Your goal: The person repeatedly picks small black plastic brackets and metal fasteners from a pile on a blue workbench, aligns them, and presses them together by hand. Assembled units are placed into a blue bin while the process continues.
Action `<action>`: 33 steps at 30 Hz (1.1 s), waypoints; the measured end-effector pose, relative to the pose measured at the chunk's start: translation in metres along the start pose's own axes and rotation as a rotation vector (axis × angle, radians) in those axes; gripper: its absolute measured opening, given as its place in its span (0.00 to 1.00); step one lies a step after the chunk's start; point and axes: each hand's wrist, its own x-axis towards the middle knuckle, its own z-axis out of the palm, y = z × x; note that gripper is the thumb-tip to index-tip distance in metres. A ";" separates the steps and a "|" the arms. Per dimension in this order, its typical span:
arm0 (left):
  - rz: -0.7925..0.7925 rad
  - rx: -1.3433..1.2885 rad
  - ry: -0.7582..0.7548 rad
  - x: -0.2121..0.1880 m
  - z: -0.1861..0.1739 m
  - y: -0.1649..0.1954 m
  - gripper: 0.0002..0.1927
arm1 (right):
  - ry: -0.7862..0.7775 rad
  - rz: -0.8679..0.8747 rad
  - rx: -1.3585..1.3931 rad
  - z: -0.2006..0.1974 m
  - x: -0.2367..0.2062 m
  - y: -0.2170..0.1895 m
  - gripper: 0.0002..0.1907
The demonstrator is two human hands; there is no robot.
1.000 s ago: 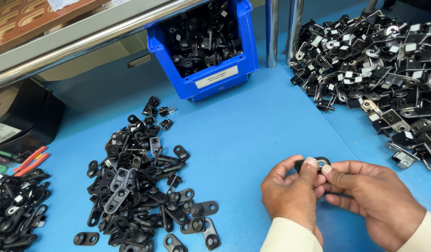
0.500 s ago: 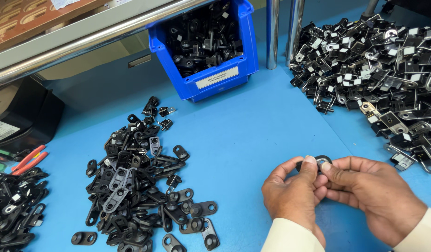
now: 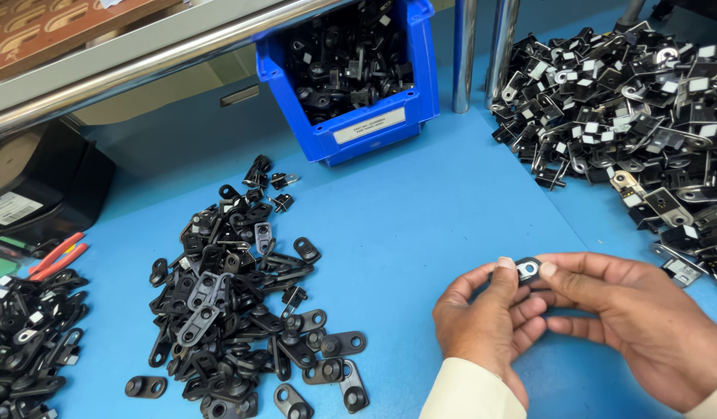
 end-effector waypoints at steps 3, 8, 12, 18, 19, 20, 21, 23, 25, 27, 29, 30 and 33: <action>-0.005 0.073 -0.034 0.001 -0.001 0.000 0.18 | -0.036 -0.042 0.043 -0.008 0.016 0.002 0.16; 0.105 0.214 -0.037 0.001 -0.008 0.001 0.21 | -0.004 0.012 0.017 -0.015 0.031 0.002 0.16; 0.189 0.317 0.007 0.005 -0.008 -0.001 0.17 | -0.037 0.037 -0.038 -0.014 0.037 0.001 0.17; 0.358 0.382 0.074 0.009 -0.011 -0.009 0.13 | -0.120 -0.005 -0.045 -0.007 0.040 0.002 0.16; 0.355 0.402 0.094 0.009 -0.011 -0.010 0.13 | -0.119 0.004 -0.043 -0.005 0.039 0.000 0.16; 0.353 0.423 0.112 0.009 -0.012 -0.011 0.13 | -0.112 0.029 -0.069 -0.002 0.038 -0.003 0.16; 0.351 0.414 0.117 0.008 -0.013 -0.011 0.13 | -0.105 0.053 -0.096 0.000 0.036 -0.007 0.16; 0.347 0.395 0.127 0.007 -0.016 -0.010 0.14 | -0.099 0.094 -0.163 0.006 0.034 -0.016 0.17; 0.370 0.405 0.157 0.005 -0.018 -0.008 0.14 | -0.099 0.130 -0.240 0.011 0.036 -0.021 0.18; 0.389 0.436 0.166 0.003 -0.021 -0.005 0.14 | -0.141 0.114 -0.267 0.013 0.042 -0.022 0.15; 0.403 0.488 0.155 0.000 -0.024 -0.002 0.14 | -0.211 0.067 -0.332 0.012 0.056 -0.023 0.14; 0.371 0.454 0.146 -0.001 -0.025 -0.001 0.15 | -0.260 0.026 -0.382 0.012 0.064 -0.025 0.14; 0.313 0.351 0.158 -0.003 -0.029 0.000 0.14 | -0.337 -0.063 -0.550 0.020 0.085 -0.041 0.13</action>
